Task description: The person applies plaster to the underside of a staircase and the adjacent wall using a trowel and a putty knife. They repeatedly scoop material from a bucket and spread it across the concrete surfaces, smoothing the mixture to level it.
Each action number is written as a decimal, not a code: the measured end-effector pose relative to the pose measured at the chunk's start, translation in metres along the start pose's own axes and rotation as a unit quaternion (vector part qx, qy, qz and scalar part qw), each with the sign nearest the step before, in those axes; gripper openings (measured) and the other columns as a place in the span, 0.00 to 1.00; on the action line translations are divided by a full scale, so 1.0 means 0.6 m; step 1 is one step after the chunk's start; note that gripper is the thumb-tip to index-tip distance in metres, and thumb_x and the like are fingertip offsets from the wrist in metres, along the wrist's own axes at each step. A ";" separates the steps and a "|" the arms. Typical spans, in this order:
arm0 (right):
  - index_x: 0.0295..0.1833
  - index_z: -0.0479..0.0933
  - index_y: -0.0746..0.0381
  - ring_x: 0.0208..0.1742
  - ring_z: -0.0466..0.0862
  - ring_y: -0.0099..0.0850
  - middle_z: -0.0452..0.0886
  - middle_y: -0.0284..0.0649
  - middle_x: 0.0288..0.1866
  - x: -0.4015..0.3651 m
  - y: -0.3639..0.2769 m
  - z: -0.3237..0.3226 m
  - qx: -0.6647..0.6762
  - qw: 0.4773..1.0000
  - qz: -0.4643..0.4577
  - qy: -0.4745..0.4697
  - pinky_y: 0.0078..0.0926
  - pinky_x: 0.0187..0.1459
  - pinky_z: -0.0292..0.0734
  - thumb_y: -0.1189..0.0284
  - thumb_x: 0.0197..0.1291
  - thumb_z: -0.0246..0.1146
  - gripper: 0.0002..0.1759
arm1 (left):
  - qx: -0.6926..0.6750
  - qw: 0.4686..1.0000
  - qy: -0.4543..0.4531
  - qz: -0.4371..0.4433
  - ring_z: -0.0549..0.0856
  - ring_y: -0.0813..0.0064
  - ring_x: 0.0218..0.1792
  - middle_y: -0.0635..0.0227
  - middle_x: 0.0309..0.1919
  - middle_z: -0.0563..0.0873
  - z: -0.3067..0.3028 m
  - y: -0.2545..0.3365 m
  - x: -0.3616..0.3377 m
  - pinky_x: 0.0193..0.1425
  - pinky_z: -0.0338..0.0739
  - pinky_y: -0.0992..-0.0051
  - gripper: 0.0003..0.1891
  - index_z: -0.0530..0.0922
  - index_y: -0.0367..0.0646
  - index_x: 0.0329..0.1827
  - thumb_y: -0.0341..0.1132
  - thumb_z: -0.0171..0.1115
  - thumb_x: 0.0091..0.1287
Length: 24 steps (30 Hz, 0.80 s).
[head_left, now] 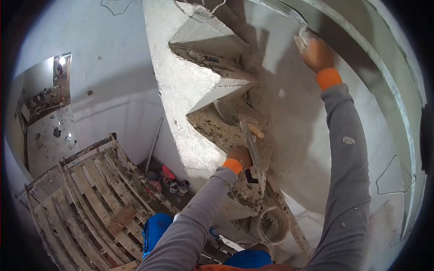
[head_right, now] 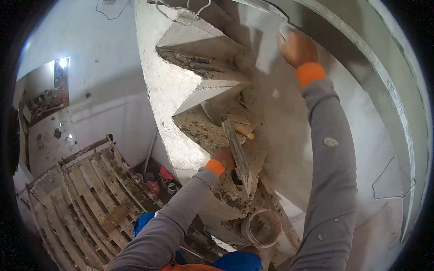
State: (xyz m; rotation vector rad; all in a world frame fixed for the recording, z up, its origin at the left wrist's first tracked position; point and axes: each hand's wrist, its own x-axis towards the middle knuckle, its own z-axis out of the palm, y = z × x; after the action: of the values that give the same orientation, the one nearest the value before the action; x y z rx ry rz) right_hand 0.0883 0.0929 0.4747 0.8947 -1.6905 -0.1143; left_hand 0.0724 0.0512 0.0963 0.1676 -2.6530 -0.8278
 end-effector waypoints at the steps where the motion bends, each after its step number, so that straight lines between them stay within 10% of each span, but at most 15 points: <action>1: 0.48 0.77 0.59 0.47 0.79 0.51 0.81 0.51 0.43 0.001 -0.009 -0.011 0.003 1.000 0.009 0.007 0.46 0.49 0.74 0.51 0.64 0.49 0.23 | 0.006 1.000 0.001 0.003 0.84 0.54 0.45 0.55 0.41 0.86 0.000 0.000 0.000 0.50 0.79 0.60 0.15 0.83 0.43 0.41 0.41 0.54 0.60; 13: 0.39 0.76 0.62 0.42 0.80 0.51 0.82 0.49 0.39 -0.073 0.069 -0.018 0.143 0.972 -0.033 0.182 0.46 0.43 0.74 0.55 0.63 0.55 0.19 | 0.014 1.000 -0.003 -0.006 0.84 0.54 0.45 0.57 0.42 0.86 0.013 -0.006 0.009 0.50 0.79 0.61 0.16 0.83 0.46 0.44 0.44 0.53 0.61; 24: 0.42 0.77 0.60 0.44 0.79 0.53 0.81 0.52 0.39 -0.025 0.061 -0.005 0.095 0.986 -0.059 0.122 0.45 0.44 0.74 0.52 0.63 0.53 0.21 | 0.041 0.999 0.012 0.018 0.84 0.54 0.45 0.58 0.43 0.85 0.021 -0.006 0.017 0.50 0.79 0.60 0.16 0.83 0.46 0.43 0.44 0.53 0.61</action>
State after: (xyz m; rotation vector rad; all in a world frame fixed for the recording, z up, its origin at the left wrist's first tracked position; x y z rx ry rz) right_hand 0.0735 0.1287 0.4824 1.1050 -1.4369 0.0771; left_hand 0.0582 0.0527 0.0877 0.1485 -2.6612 -0.7020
